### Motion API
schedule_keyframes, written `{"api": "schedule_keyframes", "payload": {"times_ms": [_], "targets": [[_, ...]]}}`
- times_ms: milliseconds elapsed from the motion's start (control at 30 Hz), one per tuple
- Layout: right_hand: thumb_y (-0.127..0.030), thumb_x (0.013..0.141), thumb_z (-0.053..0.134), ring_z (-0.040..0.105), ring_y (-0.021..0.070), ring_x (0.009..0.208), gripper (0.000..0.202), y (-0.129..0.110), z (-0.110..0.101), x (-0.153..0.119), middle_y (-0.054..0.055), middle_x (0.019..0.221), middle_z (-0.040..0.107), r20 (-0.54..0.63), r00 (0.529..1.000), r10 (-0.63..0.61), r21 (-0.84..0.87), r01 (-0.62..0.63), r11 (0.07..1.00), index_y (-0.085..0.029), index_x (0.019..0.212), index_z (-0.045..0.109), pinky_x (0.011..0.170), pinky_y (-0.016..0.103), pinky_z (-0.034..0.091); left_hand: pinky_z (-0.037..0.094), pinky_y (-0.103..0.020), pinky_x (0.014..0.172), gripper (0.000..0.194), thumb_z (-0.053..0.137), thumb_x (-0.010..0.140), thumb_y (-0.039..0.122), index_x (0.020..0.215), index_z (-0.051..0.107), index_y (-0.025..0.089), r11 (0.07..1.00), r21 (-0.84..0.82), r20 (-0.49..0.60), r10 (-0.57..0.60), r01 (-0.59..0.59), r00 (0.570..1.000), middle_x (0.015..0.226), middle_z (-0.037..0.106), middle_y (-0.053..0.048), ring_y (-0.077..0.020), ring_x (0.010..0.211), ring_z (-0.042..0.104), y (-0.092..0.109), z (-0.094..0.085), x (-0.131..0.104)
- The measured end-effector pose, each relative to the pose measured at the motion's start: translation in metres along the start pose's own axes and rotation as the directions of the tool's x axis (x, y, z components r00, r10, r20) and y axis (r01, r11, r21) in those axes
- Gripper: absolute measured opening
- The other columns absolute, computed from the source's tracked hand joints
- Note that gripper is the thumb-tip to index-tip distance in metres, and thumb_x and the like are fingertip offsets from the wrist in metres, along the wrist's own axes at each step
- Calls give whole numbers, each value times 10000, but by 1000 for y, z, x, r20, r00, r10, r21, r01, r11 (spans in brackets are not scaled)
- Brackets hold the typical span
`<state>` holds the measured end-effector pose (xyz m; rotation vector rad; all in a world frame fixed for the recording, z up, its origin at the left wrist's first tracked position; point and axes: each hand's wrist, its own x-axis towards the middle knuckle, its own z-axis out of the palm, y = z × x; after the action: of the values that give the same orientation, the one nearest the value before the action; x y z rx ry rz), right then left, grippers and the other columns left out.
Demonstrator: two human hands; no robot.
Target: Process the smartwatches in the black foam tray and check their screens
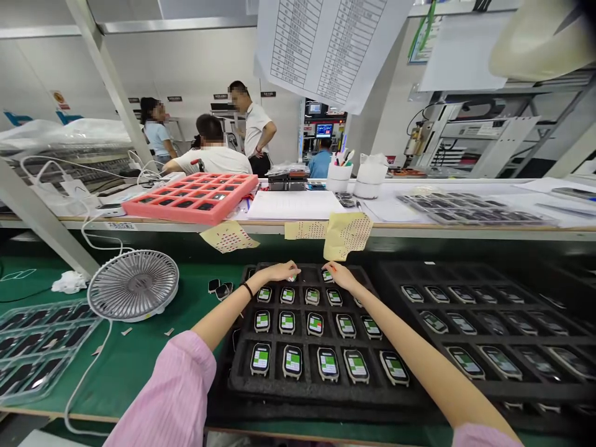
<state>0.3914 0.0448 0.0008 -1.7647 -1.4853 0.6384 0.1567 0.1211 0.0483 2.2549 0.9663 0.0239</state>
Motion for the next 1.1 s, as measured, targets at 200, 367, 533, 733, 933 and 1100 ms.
{"api": "schedule_keyframes", "payload": {"times_ms": [200, 367, 533, 733, 933, 1100], "targets": [[-384, 836, 500, 617, 159, 558, 258, -2, -6, -4, 42, 734, 670, -7, 1000, 14, 318, -11, 948, -180, 815, 657, 519, 264, 477, 431, -276, 705, 644, 791, 642, 310, 1210, 538, 143, 946, -285, 48, 175, -154, 983, 791, 592, 4, -179, 780, 580, -18, -7, -9], [-458, 793, 557, 567, 137, 412, 326, -13, -26, -25, -1, 575, 582, 60, 998, 9, 578, -42, 815, -167, 934, 596, 340, 211, 326, 445, -248, 685, 621, 781, 656, 295, 1198, 508, 164, 844, -497, -98, 176, -201, 980, 888, 623, -30, -158, 831, 605, -26, -1, -21], [-329, 749, 648, 637, 159, 522, 298, -36, -24, -46, 34, 686, 645, 192, 981, -18, 707, -126, 696, -173, 994, 580, 392, 221, 402, 388, -186, 538, 531, 665, 773, 402, 1226, 484, 192, 737, -644, -216, 85, -208, 973, 947, 632, -68, -142, 779, 634, -13, 11, -32], [-237, 720, 713, 697, 177, 742, 377, -57, -8, -62, 31, 923, 645, 244, 961, -127, 769, -112, 630, -224, 1072, 579, 556, 237, 493, 329, -151, 435, 384, 603, 815, 416, 1120, 563, 186, 649, -707, -362, 8, -280, 932, 930, 641, -57, -110, 660, 631, 14, 32, -41], [-264, 749, 714, 692, 157, 694, 355, -56, -7, -72, 32, 979, 632, 216, 953, -211, 724, -11, 690, -229, 1071, 570, 531, 232, 488, 347, -169, 395, 401, 566, 819, 471, 1079, 595, 167, 636, -694, -415, 30, -337, 909, 910, 642, -53, -124, 607, 613, 19, 48, -51], [-363, 839, 609, 657, 148, 562, 225, -59, -4, -77, 1, 749, 621, 177, 968, -181, 687, 10, 726, -205, 999, 602, 436, 227, 447, 352, -162, 397, 409, 615, 784, 445, 1091, 590, 177, 630, -685, -415, 74, -366, 907, 999, 631, -60, -105, 620, 575, 18, 52, -51]]}}
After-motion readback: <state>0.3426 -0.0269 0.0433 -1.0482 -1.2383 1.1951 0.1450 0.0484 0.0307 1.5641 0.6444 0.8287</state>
